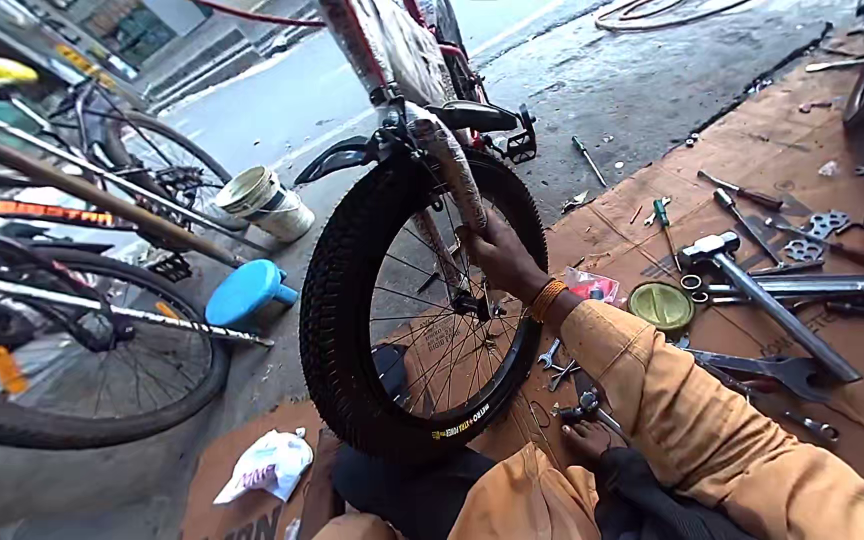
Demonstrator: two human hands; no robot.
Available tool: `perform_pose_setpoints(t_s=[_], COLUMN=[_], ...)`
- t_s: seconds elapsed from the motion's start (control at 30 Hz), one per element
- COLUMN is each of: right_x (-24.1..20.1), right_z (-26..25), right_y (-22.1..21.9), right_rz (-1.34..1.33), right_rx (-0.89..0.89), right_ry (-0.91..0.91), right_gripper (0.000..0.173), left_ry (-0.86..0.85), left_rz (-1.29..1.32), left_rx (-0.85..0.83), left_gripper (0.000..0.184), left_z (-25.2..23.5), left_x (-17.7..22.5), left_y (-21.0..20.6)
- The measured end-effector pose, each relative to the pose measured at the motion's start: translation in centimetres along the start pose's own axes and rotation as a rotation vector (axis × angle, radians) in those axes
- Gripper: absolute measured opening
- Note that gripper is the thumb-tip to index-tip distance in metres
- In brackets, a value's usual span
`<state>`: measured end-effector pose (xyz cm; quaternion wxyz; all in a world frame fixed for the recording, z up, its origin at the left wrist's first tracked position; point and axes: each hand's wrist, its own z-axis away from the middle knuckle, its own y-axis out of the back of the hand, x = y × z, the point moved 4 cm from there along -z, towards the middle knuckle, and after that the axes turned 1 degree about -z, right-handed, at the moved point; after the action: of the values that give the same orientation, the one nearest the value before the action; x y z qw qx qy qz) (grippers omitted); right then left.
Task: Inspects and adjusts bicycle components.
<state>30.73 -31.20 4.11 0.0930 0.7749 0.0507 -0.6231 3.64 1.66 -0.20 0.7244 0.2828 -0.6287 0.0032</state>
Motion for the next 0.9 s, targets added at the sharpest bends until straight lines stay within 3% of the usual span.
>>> perform_pose_setpoints(t_s=[0.03,0.1,0.13,0.17,0.2,0.23,0.33,0.43,0.5,0.57,0.6,0.67,0.7,0.77,0.8,0.9], right_x=[-0.1,-0.1,-0.1,0.0,0.1,0.2,0.1,0.1,-0.1,-0.3,-0.5,-0.8,-1.0,-1.2,-1.4,-3.2], right_z=[0.1,0.3,0.4,0.4,0.3,0.2,-0.1,0.1,0.3,0.9,1.2,1.6,1.8,2.2,2.5,4.3], right_y=[0.4,0.9,1.1,1.4,1.6,1.7,1.4,1.0,0.9,0.5,0.4,0.1,-0.1,-0.6,-0.9,-0.8], right_rz=[0.012,0.006,-0.005,-0.012,-0.013,-0.011,-0.002,-0.102,-0.181,-0.254,-0.265,-0.276,-0.270,-0.263,-0.268,-0.223], right_rx=[0.004,0.017,0.021,0.021,0.021,0.021,0.023,0.014,0.011,-0.005,-0.013,-0.019,-0.014,0.000,0.010,-0.005], right_ry=[-0.005,-0.015,-0.020,-0.022,-0.026,-0.030,-0.038,-0.046,-0.013,0.006,0.002,-0.010,-0.021,-0.044,-0.053,-0.091], right_gripper=[0.038,0.038,0.038,0.039,0.039,0.039,0.038,0.037,0.033,0.032,0.032,0.031,0.031,0.030,0.030,0.030], left_ry=[0.012,0.394,0.321,0.345,0.071,-0.016,0.073,0.194,0.294,0.362,0.362,0.235,0.110,-0.214,-0.356,-0.486], left_rz=[0.115,0.215,0.250,0.258,0.283,0.176,-0.050,0.052,0.087,-0.034,-0.166,-0.261,-0.244,-0.227,-0.237,-0.300], left_rx=[0.069,0.249,0.232,0.106,-0.242,-0.360,-0.575,-0.885,-0.974,-0.775,-0.532,-0.075,0.063,0.166,0.158,0.134], left_gripper=[0.029,0.029,0.032,0.034,0.033,0.031,0.040,0.059,0.063,0.062,0.058,0.051,0.052,0.061,0.075,0.098], left_z=[-0.1,0.0,0.3,0.0,-0.5,-0.2,3.8,8.4,10.2,9.9,9.2,7.3,6.4,4.5,3.3,0.3], left_x=[0.6,3.3,2.4,1.5,-1.6,-2.5,-0.1,2.1,2.4,1.9,2.1,4.3,5.9,9.7,11.5,14.5], left_y=[-0.6,-0.8,-0.2,0.9,2.8,3.5,3.5,0.9,-1.1,-0.4,0.7,2.9,3.4,2.6,1.9,-1.2])
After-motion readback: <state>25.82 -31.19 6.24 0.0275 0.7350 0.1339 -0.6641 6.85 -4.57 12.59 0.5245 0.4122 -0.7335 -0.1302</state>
